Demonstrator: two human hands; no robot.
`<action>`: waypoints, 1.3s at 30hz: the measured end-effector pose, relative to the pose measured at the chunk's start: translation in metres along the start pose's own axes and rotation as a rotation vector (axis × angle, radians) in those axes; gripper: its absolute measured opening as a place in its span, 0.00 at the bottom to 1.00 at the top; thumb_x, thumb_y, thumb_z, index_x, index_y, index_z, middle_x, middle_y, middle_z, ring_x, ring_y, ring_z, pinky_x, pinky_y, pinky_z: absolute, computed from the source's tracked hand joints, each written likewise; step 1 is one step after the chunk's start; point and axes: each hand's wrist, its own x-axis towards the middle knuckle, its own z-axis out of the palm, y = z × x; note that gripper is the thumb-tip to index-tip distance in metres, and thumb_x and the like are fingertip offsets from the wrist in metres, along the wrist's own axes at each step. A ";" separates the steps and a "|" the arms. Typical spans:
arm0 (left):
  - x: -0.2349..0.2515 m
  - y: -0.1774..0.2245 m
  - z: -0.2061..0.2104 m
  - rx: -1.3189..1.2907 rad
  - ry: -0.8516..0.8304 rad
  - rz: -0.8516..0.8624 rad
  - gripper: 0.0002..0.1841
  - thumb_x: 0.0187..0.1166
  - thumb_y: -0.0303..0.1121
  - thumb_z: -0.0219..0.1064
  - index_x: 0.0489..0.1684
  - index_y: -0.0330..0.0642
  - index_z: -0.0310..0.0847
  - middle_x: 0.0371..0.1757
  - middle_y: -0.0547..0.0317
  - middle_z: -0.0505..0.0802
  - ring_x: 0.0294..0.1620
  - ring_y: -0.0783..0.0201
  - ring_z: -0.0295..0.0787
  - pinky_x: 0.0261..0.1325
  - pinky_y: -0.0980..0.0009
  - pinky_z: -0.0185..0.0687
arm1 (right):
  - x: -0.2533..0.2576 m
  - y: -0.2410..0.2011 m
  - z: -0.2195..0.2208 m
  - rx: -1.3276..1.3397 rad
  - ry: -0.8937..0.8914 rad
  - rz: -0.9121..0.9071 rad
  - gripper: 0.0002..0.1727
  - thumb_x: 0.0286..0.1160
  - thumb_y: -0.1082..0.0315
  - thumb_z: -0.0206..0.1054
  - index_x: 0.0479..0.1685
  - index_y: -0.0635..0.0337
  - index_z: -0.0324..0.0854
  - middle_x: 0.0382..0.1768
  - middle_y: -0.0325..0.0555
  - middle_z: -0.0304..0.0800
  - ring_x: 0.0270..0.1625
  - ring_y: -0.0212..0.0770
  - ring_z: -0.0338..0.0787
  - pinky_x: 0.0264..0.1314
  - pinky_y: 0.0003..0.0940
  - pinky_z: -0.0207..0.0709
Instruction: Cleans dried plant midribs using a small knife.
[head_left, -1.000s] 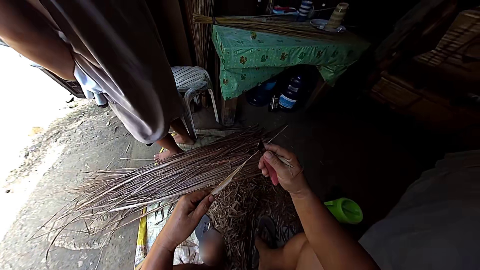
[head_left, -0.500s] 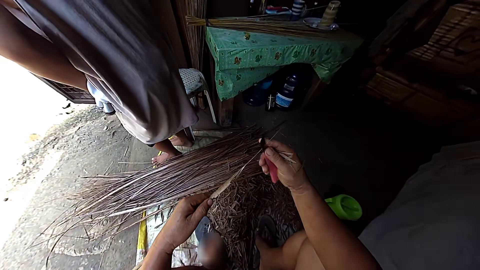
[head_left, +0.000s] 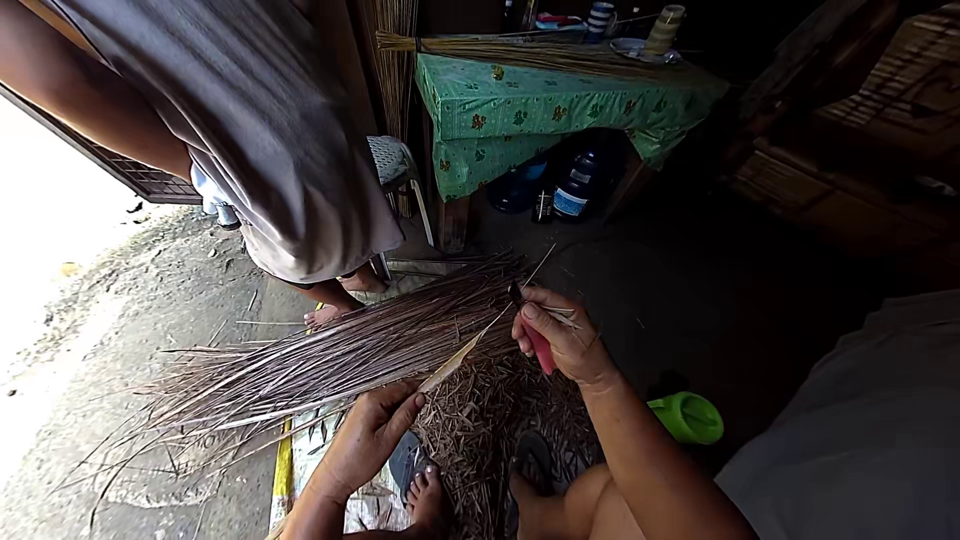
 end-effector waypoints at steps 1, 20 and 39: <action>0.000 0.000 0.000 0.001 -0.010 -0.005 0.19 0.90 0.47 0.55 0.48 0.46 0.91 0.24 0.75 0.83 0.21 0.82 0.73 0.27 0.81 0.70 | -0.001 0.002 0.003 0.008 -0.038 0.009 0.16 0.89 0.68 0.58 0.67 0.62 0.83 0.30 0.45 0.91 0.26 0.34 0.88 0.30 0.27 0.85; 0.001 -0.002 -0.001 0.014 0.117 -0.011 0.16 0.87 0.45 0.59 0.43 0.46 0.90 0.23 0.74 0.84 0.20 0.81 0.75 0.25 0.82 0.72 | 0.003 -0.014 -0.003 -0.029 0.306 -0.023 0.29 0.88 0.66 0.57 0.89 0.52 0.63 0.28 0.48 0.89 0.24 0.38 0.89 0.29 0.29 0.87; -0.001 -0.011 0.002 0.167 0.159 0.023 0.15 0.85 0.46 0.61 0.43 0.48 0.91 0.26 0.74 0.88 0.23 0.83 0.78 0.28 0.81 0.76 | 0.002 -0.014 -0.003 -0.012 0.244 0.140 0.17 0.89 0.67 0.57 0.68 0.63 0.81 0.28 0.50 0.89 0.22 0.36 0.86 0.25 0.27 0.83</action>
